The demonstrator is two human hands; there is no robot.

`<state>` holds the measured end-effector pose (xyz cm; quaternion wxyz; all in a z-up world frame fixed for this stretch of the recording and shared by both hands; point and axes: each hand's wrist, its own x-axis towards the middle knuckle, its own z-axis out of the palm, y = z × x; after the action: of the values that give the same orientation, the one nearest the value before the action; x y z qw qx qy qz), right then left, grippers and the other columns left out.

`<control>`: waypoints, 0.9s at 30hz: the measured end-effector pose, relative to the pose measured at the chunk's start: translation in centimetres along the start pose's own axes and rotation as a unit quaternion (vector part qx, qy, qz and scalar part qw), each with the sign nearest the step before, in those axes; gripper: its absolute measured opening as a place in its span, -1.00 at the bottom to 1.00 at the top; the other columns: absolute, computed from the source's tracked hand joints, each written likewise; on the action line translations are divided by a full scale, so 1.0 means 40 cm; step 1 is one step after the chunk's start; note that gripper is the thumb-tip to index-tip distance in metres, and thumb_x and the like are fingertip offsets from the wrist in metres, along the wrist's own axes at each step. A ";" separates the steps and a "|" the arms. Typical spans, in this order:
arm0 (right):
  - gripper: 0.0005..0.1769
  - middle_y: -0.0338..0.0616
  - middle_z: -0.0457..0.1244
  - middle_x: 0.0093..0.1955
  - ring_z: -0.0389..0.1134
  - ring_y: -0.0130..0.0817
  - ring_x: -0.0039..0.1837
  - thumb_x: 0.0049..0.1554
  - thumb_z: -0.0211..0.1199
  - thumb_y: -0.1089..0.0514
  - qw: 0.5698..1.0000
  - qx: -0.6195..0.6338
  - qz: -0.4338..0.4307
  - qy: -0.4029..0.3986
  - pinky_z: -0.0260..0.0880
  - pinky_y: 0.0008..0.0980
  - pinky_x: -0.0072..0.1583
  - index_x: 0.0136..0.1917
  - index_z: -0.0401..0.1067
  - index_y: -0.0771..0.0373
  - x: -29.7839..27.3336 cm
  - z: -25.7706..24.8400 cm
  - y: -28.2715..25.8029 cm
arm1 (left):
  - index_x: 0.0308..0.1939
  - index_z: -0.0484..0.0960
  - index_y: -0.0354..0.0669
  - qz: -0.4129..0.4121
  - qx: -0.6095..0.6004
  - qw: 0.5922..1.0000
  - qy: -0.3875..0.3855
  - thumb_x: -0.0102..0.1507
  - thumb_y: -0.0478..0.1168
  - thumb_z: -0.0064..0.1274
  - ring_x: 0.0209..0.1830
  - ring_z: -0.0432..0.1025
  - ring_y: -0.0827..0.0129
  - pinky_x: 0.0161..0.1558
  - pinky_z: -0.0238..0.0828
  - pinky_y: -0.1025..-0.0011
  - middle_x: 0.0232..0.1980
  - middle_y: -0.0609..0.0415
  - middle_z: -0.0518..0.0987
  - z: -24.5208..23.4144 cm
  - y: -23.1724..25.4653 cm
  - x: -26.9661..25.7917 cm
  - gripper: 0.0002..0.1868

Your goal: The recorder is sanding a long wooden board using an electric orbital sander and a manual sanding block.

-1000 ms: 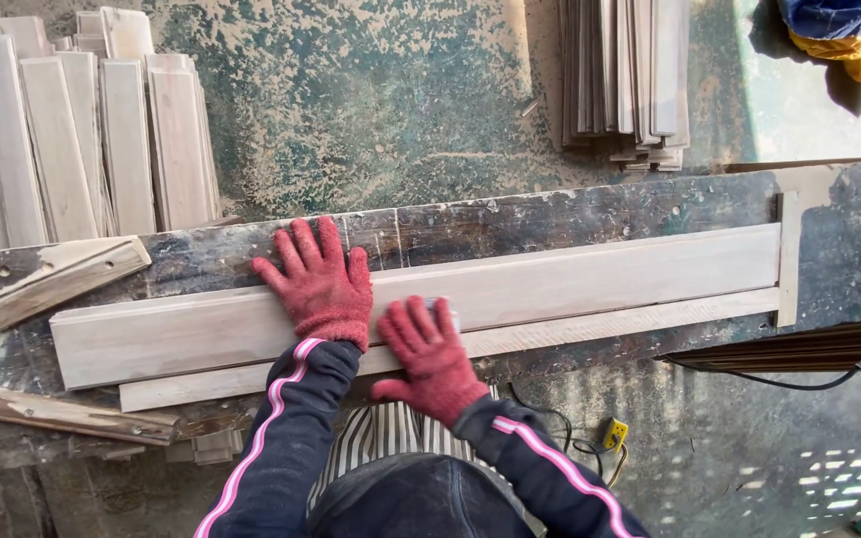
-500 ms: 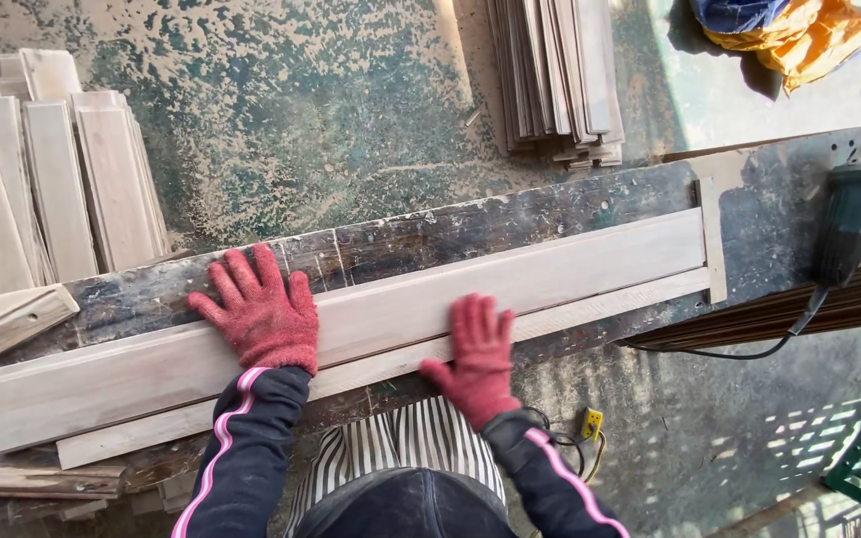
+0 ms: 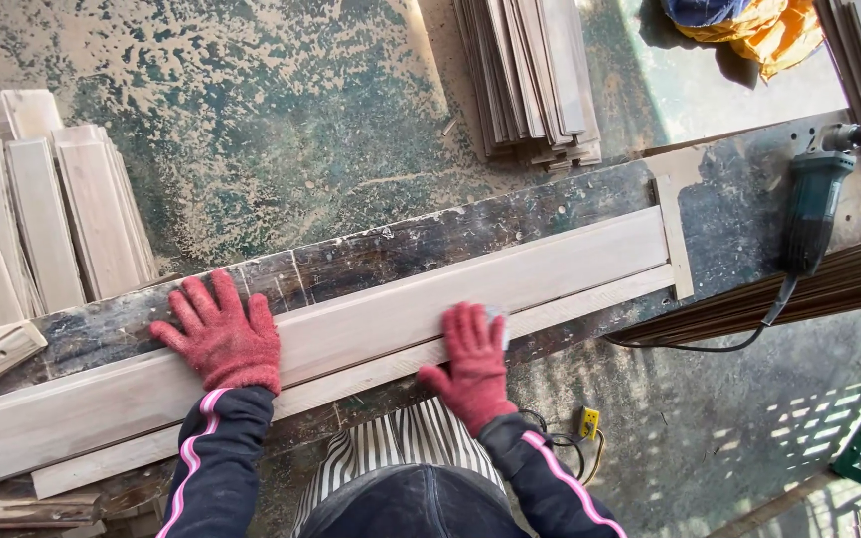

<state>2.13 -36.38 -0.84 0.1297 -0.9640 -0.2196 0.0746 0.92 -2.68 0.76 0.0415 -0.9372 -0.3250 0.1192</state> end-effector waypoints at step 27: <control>-0.06 -0.12 -0.52 0.76 -0.54 -0.12 0.73 0.24 -0.73 -0.48 0.970 -0.076 0.218 -0.077 -0.66 -0.01 0.60 0.70 -0.45 0.05 0.142 -0.087 0.550 | 0.46 0.56 -0.29 0.087 -0.027 0.979 0.181 0.39 0.13 -0.06 0.45 0.25 -0.35 0.40 -0.12 -0.38 0.50 -0.45 0.44 0.034 -0.024 -0.001 -0.29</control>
<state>16.78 -53.77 -4.22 0.0194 -0.9871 -0.0182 0.1581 -0.03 -1.96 -0.38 0.0638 -0.9687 -0.2328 -0.0586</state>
